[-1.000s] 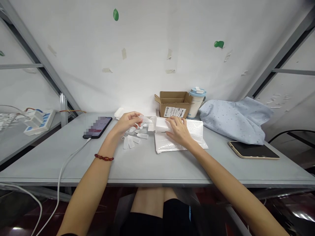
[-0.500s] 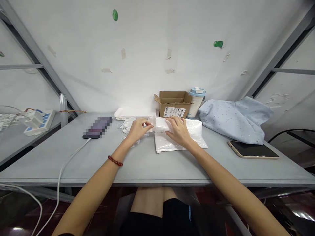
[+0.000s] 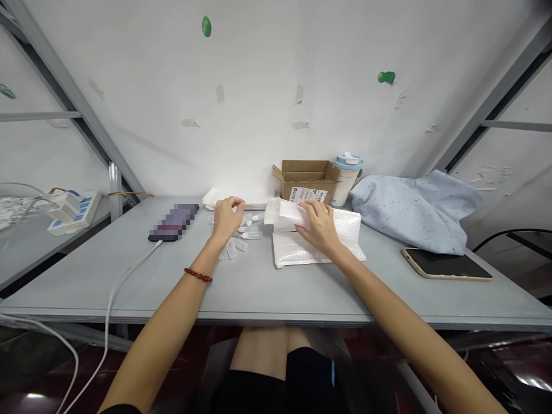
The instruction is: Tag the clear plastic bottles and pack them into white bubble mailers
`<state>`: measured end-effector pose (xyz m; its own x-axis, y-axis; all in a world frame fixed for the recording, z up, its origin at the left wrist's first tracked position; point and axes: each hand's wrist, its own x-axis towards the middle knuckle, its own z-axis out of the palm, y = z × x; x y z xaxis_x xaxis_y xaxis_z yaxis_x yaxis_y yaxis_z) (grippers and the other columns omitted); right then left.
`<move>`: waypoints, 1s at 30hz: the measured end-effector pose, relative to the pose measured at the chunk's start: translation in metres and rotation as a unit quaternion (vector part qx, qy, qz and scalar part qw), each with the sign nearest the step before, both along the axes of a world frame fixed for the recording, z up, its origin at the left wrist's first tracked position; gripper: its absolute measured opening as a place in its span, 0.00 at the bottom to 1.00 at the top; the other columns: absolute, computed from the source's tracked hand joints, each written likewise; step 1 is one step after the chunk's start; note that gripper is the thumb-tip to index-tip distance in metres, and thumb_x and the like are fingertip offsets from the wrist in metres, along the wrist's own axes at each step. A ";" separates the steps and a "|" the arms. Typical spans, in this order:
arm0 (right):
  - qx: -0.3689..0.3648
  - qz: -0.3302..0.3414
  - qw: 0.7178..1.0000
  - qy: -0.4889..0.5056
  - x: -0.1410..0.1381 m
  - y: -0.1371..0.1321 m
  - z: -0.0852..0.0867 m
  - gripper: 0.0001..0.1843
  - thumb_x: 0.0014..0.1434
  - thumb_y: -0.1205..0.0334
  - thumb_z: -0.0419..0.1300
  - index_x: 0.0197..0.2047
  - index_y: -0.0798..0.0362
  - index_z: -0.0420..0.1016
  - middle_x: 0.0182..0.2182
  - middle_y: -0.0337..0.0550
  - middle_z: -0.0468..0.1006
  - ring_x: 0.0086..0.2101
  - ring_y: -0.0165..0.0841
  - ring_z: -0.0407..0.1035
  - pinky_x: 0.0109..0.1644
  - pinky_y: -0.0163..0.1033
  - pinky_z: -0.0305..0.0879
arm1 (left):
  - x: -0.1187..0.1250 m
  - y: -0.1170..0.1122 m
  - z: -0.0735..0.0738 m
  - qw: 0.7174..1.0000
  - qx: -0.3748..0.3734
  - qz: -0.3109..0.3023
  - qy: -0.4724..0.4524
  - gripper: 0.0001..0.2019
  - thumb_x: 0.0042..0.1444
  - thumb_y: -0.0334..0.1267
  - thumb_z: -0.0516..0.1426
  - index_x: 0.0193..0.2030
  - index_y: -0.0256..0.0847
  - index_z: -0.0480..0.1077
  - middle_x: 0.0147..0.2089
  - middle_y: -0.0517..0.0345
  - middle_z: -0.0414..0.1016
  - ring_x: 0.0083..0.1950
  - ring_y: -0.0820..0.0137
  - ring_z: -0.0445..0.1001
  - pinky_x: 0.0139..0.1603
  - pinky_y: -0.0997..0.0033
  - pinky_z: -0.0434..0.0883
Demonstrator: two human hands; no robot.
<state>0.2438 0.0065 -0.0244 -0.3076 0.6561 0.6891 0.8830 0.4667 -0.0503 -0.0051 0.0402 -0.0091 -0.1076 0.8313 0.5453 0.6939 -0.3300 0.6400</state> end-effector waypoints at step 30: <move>-0.030 -0.020 0.999 -0.019 0.000 0.001 -0.001 0.24 0.53 0.64 0.55 0.54 0.54 0.63 0.50 0.55 0.67 0.49 0.46 0.60 0.52 0.51 0.49 | 0.002 -0.008 0.010 0.995 -0.036 -0.061 -0.069 0.07 0.46 0.38 0.56 0.31 0.40 0.74 0.33 0.58 0.77 0.31 0.69 0.71 0.38 0.68 0.68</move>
